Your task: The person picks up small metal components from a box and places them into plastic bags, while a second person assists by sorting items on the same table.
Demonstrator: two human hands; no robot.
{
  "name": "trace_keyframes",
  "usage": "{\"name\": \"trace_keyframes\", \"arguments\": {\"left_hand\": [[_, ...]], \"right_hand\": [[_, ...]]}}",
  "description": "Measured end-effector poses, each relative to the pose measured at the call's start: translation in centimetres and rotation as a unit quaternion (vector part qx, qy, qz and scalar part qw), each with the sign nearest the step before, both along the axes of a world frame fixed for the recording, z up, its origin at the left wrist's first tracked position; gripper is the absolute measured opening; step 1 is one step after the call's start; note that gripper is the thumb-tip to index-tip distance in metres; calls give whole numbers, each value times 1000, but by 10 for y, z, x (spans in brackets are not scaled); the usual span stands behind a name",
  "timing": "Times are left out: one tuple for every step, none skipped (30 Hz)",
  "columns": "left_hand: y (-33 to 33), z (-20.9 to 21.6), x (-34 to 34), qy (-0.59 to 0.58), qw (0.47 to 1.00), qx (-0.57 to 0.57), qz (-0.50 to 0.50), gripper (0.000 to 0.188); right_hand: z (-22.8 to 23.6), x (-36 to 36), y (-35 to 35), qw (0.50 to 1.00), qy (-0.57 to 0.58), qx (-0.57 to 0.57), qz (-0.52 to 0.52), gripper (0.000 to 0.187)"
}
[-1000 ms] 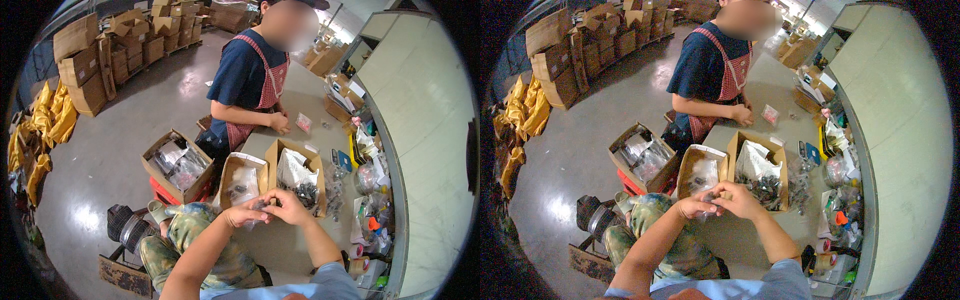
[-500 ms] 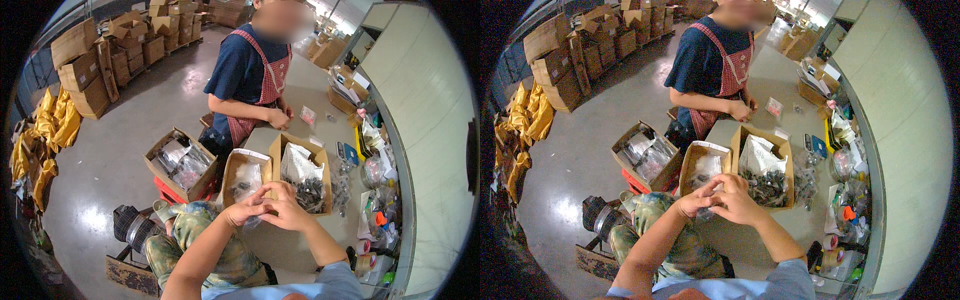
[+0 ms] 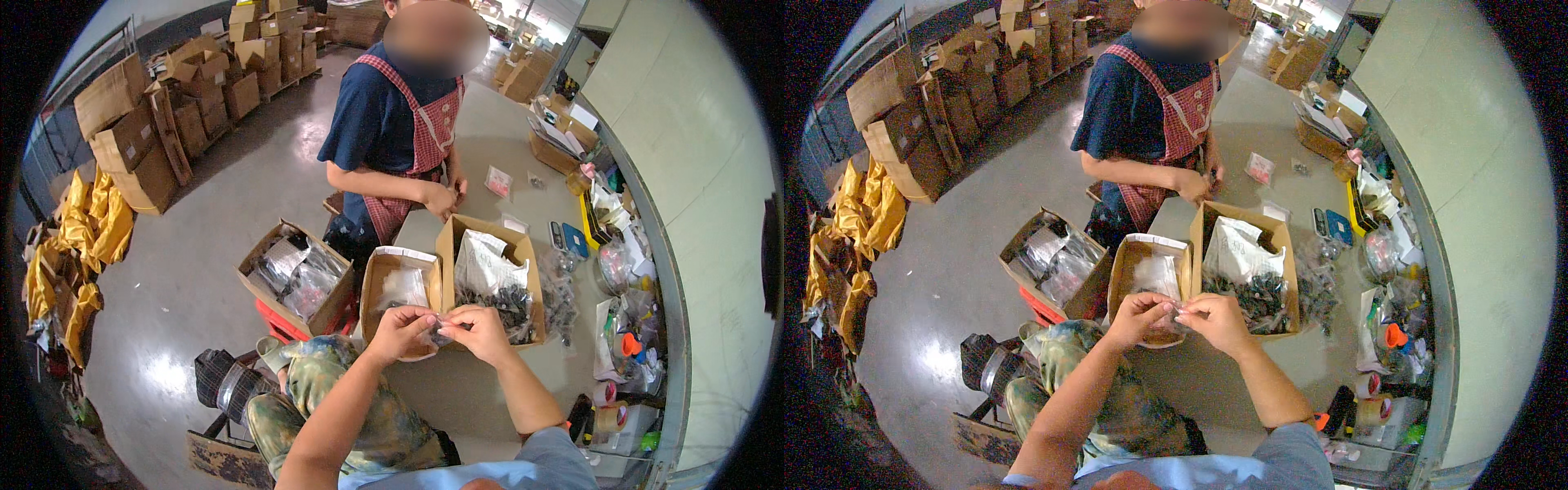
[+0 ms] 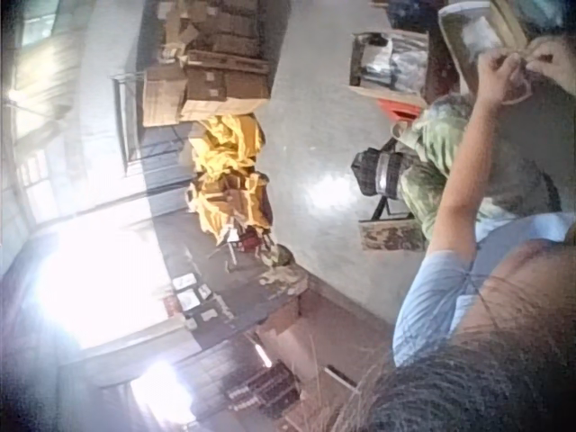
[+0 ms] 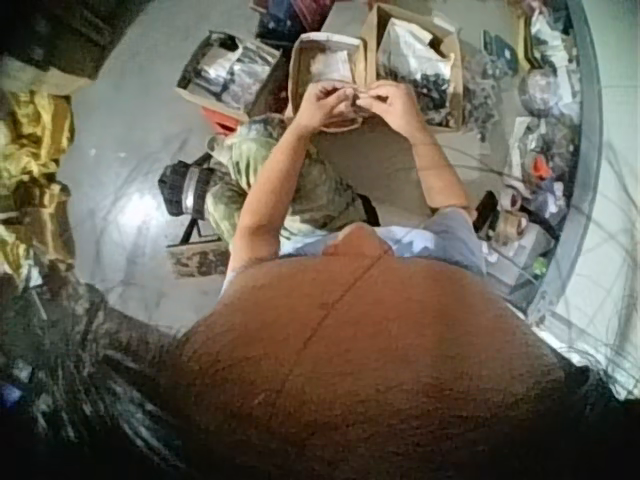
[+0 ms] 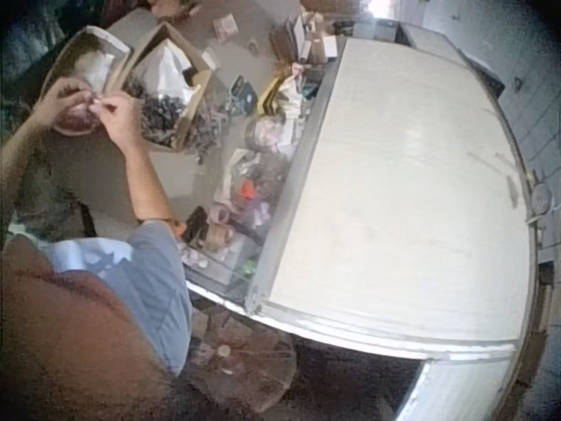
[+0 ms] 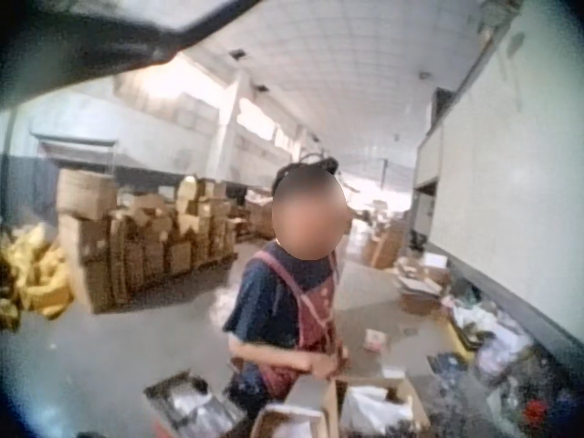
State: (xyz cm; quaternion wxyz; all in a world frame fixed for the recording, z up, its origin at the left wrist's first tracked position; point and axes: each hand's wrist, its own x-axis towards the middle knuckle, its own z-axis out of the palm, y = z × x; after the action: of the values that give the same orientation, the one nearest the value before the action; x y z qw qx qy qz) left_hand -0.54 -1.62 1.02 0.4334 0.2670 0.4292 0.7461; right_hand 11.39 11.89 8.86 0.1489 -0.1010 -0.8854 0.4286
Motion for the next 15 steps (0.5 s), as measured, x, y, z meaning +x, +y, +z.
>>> {"name": "trace_keyframes", "arguments": {"left_hand": [[1, 3, 0, 4, 1000, 1, 11, 16], [-2, 10, 1, -13, 1000, -15, 11, 16], [-2, 10, 0, -11, 1000, -21, 13, 16], [-4, 8, 0, -7, 1000, -25, 18, 15], [-5, 7, -2, 0, 999, -27, 23, 15], [-6, 2, 0, 18, 997, -71, 40, 14], [-6, 5, 1, 24, 997, -62, 48, 13], [-2, -3, 2, 51, 996, -42, 57, 13], [2, -11, 2, 77, 995, -23, 67, 14], [-1, -6, 3, 91, 993, -54, 53, 14], [-2, -5, 3, 111, 991, -52, 47, 16], [-1, -3, 2, 126, 990, -46, 48, 16], [-1, -4, 3, 139, 988, -43, 48, 17], [0, -7, 3, 125, 990, -39, 49, 18], [-2, -7, 3, 126, 990, -32, 50, 17]], "right_hand": [[-3, 0, 2, 1000, -3, -18, -2, 18], [-6, 0, 3, 999, -7, -35, -4, 18], [-11, 0, 3, 999, 6, -45, -8, 18], [-16, -1, 1, 998, 21, -54, -9, 18], [-20, -3, -1, 997, 39, -60, -9, 18], [-23, -2, -4, 996, 27, -75, -31, 18], [-32, 0, -1, 998, 1, -56, -42, 17], [-33, 2, -3, 994, 14, -87, -58, 16], [-33, 1, -4, 990, 27, -117, -72, 16], [-28, 2, -8, 988, 35, -142, -54, 18], [-31, 2, -5, 992, 17, -120, -35, 16], [-31, 2, -3, 996, 3, -87, -23, 15], [-32, 2, -3, 998, -14, -56, -11, 14], [-28, 0, -6, 997, -16, -74, 2, 10], [-31, 0, -6, 997, -13, -71, 15, 10]]}}
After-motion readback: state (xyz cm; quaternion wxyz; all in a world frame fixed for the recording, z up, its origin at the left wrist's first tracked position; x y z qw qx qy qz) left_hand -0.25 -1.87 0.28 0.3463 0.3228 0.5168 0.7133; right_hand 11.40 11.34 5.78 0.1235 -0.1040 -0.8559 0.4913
